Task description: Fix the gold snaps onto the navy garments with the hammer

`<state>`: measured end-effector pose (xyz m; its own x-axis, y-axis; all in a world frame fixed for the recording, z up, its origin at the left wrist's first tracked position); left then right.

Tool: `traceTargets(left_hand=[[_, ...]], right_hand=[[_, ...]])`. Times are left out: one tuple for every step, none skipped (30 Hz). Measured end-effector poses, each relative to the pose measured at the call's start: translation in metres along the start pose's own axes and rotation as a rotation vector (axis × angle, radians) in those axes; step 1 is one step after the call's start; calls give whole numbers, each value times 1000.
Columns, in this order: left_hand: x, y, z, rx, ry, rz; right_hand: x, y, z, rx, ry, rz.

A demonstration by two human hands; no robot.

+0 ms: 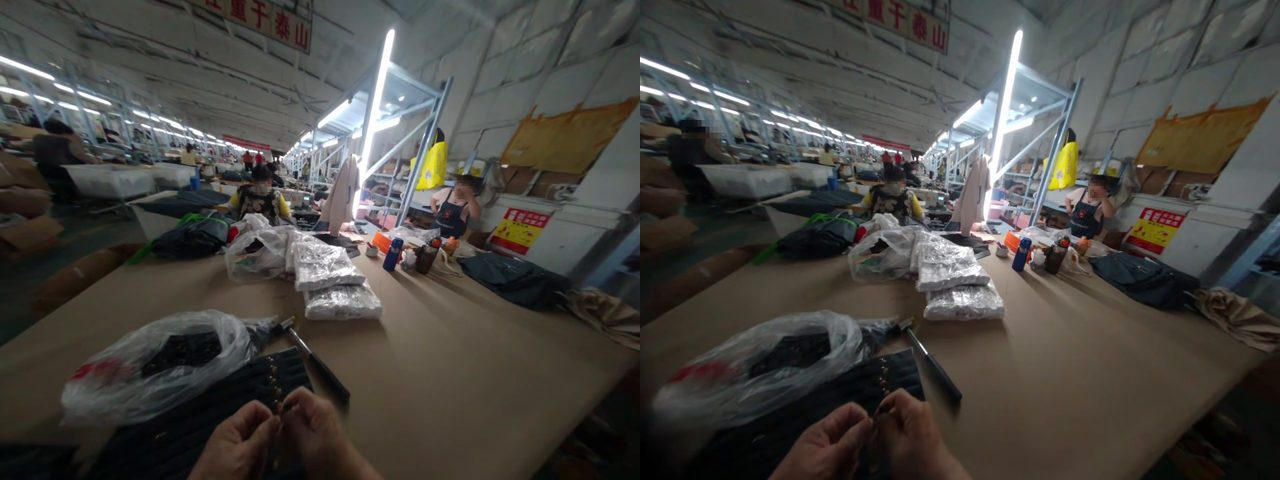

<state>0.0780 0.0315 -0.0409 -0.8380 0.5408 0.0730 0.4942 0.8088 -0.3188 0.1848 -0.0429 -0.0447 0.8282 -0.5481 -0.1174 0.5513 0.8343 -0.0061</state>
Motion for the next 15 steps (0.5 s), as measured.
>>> traceTargets(left_hand=[[1,-2,-4,-47,75,-11],[2,-5,-9,-79,158,-30],[3,-8,-13,-85,232,-38],[3,-11,-17,-105,281,-14],[1,-15,-22,-122,315,30],[1,-17,-26,-133,329,51],[1,-19,-30,-129,350,65],[2,-20,-33,-141,379,66],[2,-21,-36,-158,428,71],[2,-23,-39,-177,483,84],[3,-23,-40,-201,548,102],[3,-24,-41,-224,616,125],[3,-24,-41,-244,676,147],[3,-24,-40,-260,728,163],[4,-23,-38,-275,770,175]], right_hand=[[3,-3,9,25,-117,49],[6,-6,17,79,-238,92],[9,-8,26,201,-361,120],[12,-9,33,304,-454,115],[14,-8,36,351,-520,132],[15,-8,36,368,-570,153],[16,-7,36,367,-594,174],[16,-7,35,349,-611,207],[16,-7,33,321,-619,239],[17,-8,32,284,-617,267],[17,-9,31,237,-608,287],[18,-10,29,186,-595,296],[19,-11,26,140,-584,293],[20,-11,23,108,-578,280],[20,-11,20,91,-584,263]])
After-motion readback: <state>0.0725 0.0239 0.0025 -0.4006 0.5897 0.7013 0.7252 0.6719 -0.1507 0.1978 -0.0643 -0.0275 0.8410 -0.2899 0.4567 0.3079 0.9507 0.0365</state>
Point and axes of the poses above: each hand's wrist, its own y-axis towards the middle knuckle, its own x-axis out of the back of the hand, z = x × y, the point moved 4 cm from there along y, towards the middle knuckle, and after that the axes turned 14 degrees about -z, right-handed, at the moved point
